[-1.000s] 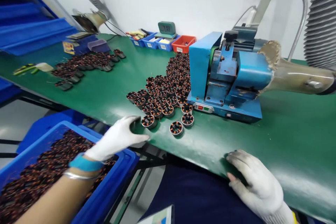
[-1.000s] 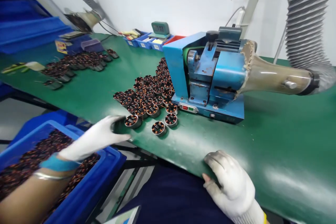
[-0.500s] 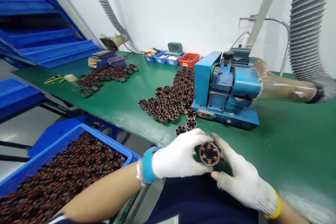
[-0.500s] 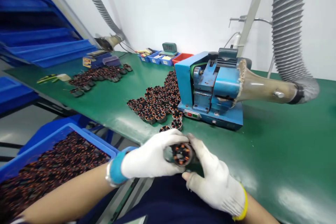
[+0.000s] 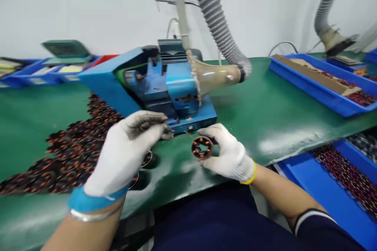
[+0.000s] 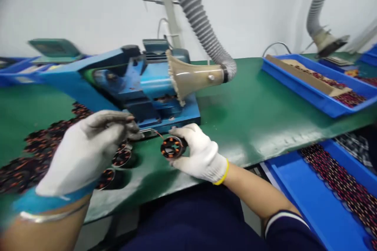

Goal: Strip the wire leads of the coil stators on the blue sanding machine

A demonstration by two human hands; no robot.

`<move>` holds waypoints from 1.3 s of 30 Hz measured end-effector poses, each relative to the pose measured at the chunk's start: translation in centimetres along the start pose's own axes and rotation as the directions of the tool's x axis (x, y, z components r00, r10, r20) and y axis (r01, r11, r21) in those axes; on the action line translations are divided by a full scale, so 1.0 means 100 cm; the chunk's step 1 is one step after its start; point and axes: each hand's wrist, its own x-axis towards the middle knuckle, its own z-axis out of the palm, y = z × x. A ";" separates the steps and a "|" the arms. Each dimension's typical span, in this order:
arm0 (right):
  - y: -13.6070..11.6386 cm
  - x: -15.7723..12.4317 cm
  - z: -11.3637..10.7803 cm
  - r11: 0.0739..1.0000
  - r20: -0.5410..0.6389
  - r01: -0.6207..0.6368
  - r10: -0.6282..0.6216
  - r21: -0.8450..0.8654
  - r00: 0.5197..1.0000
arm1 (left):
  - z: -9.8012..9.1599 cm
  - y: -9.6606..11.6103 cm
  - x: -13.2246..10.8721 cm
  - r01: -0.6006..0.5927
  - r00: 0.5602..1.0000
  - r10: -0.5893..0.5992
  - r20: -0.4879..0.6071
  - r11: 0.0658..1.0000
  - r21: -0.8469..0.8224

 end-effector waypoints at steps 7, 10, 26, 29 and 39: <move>0.016 0.065 0.029 0.989 -0.007 -0.143 0.143 -0.040 0.990 | 0.071 -0.050 -0.009 -0.093 0.994 0.096 0.051 0.993 -0.067; 0.023 0.087 0.042 0.981 -0.054 -0.134 0.128 -0.140 0.990 | 0.078 -0.051 0.014 -0.060 0.995 0.055 -0.081 0.997 -0.054; 0.039 0.112 0.051 0.992 -0.138 -0.040 0.024 -0.117 0.990 | 0.088 -0.029 0.037 -0.126 0.957 0.086 -0.278 0.983 -0.130; 0.041 0.115 0.052 0.991 -0.161 -0.069 0.050 -0.118 0.986 | 0.087 -0.031 0.039 -0.123 0.965 0.083 -0.248 0.981 -0.149; 0.040 0.114 0.054 0.994 -0.233 -0.109 0.106 -0.003 0.967 | 0.096 -0.028 0.043 -0.104 0.952 0.061 -0.301 0.986 -0.128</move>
